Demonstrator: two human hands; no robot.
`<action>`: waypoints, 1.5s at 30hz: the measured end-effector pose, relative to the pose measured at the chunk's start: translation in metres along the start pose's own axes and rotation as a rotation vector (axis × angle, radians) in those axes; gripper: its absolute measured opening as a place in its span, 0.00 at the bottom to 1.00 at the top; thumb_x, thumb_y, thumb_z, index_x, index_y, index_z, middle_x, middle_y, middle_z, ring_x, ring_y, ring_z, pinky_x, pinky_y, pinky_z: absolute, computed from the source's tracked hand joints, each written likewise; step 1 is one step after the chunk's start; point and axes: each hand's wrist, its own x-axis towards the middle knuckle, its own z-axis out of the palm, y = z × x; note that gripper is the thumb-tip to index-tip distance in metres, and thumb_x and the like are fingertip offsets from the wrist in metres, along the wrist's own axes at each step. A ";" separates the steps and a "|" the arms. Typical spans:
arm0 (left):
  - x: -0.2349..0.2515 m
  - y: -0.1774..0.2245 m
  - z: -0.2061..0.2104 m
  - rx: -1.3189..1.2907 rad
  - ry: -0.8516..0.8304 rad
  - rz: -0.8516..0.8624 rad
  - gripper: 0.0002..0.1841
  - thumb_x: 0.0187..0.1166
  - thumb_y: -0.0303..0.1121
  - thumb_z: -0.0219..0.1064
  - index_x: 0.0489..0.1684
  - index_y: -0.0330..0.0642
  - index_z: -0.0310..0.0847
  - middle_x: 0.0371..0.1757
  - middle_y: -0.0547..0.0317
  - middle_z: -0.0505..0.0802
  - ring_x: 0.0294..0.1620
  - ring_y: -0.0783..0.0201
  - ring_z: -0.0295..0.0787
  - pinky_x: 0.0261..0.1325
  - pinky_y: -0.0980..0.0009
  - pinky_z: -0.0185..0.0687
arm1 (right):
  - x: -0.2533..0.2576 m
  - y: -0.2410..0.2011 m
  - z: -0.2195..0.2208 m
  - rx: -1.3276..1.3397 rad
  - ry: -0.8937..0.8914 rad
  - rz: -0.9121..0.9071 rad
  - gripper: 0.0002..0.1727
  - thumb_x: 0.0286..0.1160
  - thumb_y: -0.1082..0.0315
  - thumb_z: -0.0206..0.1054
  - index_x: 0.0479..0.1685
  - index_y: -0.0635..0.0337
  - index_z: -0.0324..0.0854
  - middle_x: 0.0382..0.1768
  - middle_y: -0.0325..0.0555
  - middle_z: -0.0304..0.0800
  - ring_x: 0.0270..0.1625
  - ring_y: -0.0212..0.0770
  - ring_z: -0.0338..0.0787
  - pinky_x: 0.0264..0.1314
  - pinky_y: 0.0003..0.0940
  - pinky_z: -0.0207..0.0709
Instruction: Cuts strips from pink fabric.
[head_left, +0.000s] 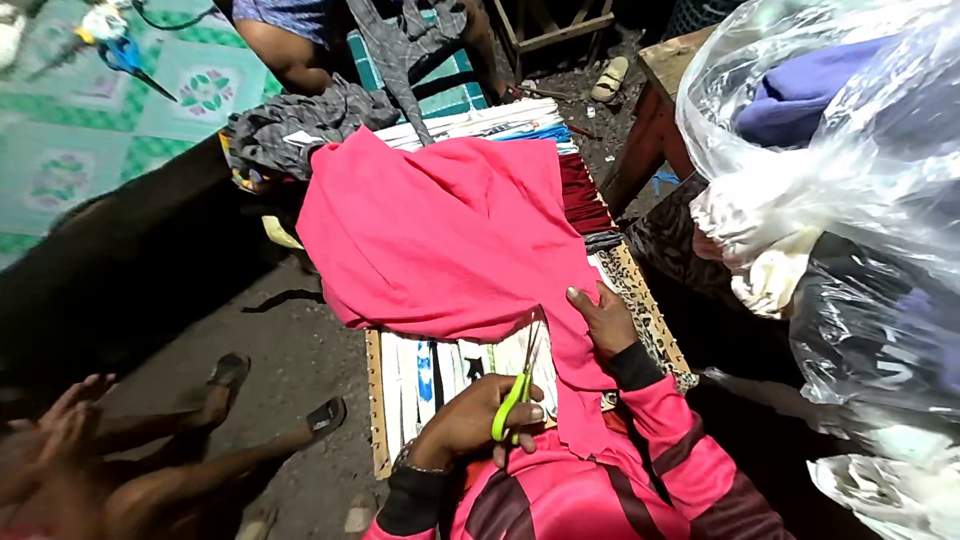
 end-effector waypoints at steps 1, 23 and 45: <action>0.005 -0.003 0.001 -0.043 -0.024 -0.020 0.25 0.83 0.48 0.68 0.67 0.37 0.81 0.44 0.46 0.97 0.28 0.58 0.96 0.20 0.67 0.88 | -0.003 0.002 0.001 0.036 0.016 0.003 0.18 0.77 0.59 0.75 0.59 0.59 0.84 0.42 0.47 0.95 0.45 0.39 0.94 0.52 0.42 0.89; 0.052 0.028 -0.016 -0.046 0.052 0.030 0.18 0.82 0.34 0.64 0.63 0.32 0.79 0.42 0.46 0.97 0.29 0.57 0.96 0.22 0.68 0.89 | -0.025 -0.002 -0.007 0.407 -0.120 0.100 0.37 0.61 0.83 0.77 0.75 0.63 0.68 0.49 0.59 0.94 0.49 0.49 0.96 0.53 0.47 0.92; 0.074 0.035 -0.015 -0.141 -0.002 0.065 0.15 0.84 0.34 0.61 0.60 0.32 0.78 0.44 0.44 0.97 0.28 0.59 0.96 0.19 0.70 0.87 | -0.041 -0.010 -0.014 0.346 -0.079 0.071 0.33 0.58 0.83 0.78 0.68 0.64 0.72 0.46 0.58 0.95 0.45 0.48 0.97 0.50 0.43 0.94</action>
